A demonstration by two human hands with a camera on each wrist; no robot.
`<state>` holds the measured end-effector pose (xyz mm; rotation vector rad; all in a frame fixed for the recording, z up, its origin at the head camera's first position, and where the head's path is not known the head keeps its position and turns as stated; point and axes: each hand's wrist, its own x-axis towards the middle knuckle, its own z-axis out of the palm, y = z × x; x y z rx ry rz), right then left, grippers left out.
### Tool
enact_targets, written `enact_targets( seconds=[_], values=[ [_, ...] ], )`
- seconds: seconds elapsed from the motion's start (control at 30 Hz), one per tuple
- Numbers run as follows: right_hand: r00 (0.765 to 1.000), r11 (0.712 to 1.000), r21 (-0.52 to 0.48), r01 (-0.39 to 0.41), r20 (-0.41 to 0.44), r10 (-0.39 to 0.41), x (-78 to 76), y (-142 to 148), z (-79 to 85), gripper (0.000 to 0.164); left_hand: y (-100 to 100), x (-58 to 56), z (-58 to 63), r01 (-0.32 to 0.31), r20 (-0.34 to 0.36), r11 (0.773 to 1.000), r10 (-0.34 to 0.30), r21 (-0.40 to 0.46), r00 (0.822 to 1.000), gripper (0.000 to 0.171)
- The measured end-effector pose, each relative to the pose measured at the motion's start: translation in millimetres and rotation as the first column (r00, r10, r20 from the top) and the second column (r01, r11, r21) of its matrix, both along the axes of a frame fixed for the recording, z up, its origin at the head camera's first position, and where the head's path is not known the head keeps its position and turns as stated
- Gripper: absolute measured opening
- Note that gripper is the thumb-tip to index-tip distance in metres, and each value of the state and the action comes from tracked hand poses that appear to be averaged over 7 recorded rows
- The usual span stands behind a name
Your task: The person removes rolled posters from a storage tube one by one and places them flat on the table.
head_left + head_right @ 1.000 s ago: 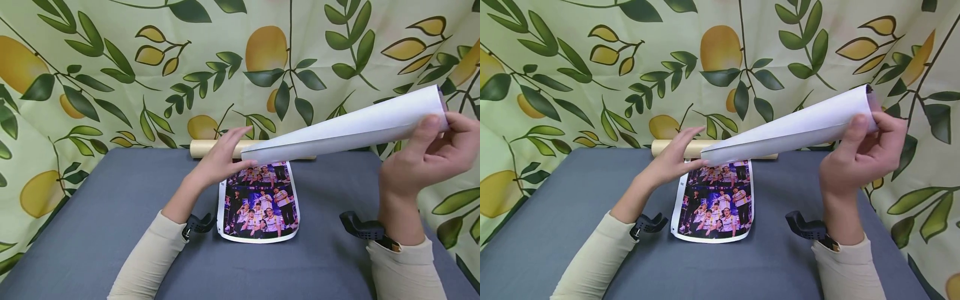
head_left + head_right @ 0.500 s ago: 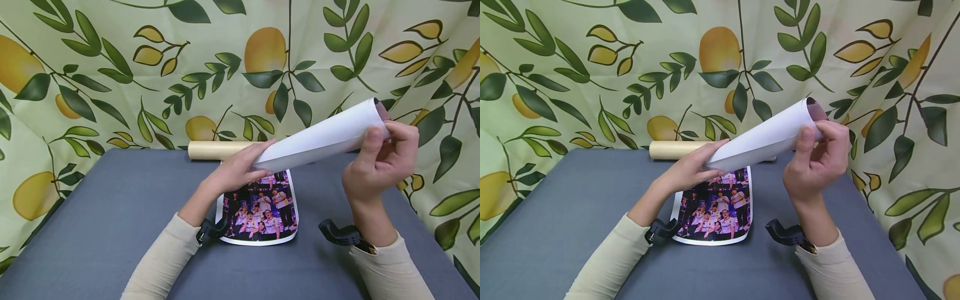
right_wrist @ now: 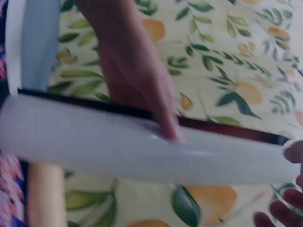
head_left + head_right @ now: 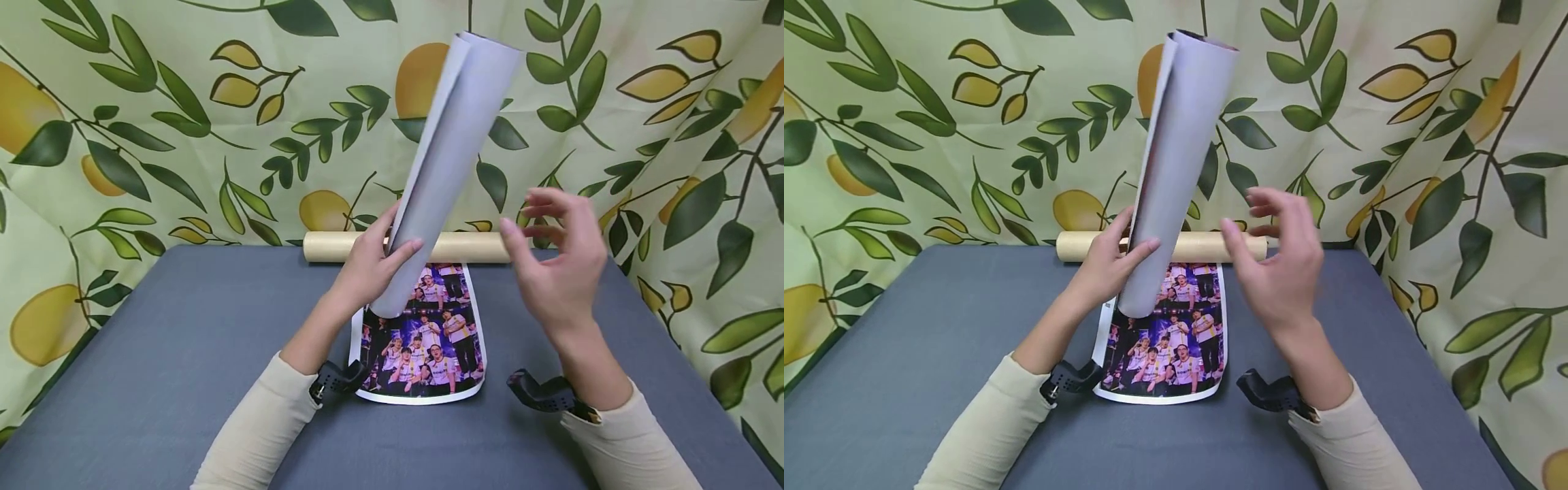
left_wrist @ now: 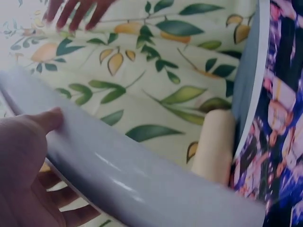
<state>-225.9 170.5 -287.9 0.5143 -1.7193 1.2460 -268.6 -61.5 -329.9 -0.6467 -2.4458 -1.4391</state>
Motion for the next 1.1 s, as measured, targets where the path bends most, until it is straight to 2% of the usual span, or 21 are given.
enact_targets(
  seconds=[0.07, 0.13, 0.23, 0.37, 0.43, 0.6, 0.8, 0.97, 1.1],
  values=[
    [0.999, 0.985, 0.167, -0.036, 0.031, 0.032, 0.2, -6.6, -7.7, 0.046, 3.3, 2.2, 0.8, 0.008, 0.04, 0.996, -0.011, 0.086, 0.999, 0.064],
    [0.996, 0.951, 0.299, -0.072, 0.071, 0.053, 0.6, -14.4, -15.4, 0.053, 6.6, 4.7, 0.7, 0.007, 0.065, 0.991, -0.016, 0.132, 0.998, 0.062],
    [0.983, 0.912, 0.386, -0.137, 0.17, 0.076, 2.0, -25.2, -24.7, 0.062, 11.1, 7.6, -0.1, 0.01, 0.074, 0.988, -0.022, 0.153, 0.997, 0.061],
    [0.954, 0.898, 0.398, -0.188, 0.29, 0.071, 3.4, -34.5, -32.4, 0.07, 14.9, 10.4, -0.6, 0.024, 0.075, 0.989, -0.036, 0.149, 0.997, 0.063],
    [0.947, 0.896, 0.399, -0.194, 0.314, 0.065, 2.2, -36.7, -34.9, 0.073, 15.4, 10.8, -1.3, 0.037, 0.081, 0.989, -0.049, 0.146, 0.996, 0.064],
    [0.946, 0.904, 0.387, -0.18, 0.32, 0.051, -5.7, -37.1, -38.1, 0.084, 13.3, 10.7, -2.8, 0.049, 0.09, 0.992, -0.059, 0.116, 0.994, 0.062],
    [0.944, 0.914, 0.378, -0.146, 0.329, 0.015, -14.4, -32.6, -40.4, 0.089, 8.9, 11.9, -0.7, 0.035, 0.051, 0.997, -0.039, 0.062, 0.998, 0.054],
    [0.94, 0.92, 0.373, -0.122, 0.341, -0.014, -19.3, -28.9, -41.7, 0.098, 6.8, 11.6, -1.2, 0.028, 0.02, 0.996, -0.03, 0.081, 0.999, 0.048],
    [0.935, 0.921, 0.376, -0.101, 0.353, -0.042, -23.0, -26.6, -42.8, 0.107, 5.8, 10.4, -1.4, 0.032, 0.022, 0.994, -0.034, 0.101, 0.999, 0.046]
  ],
)
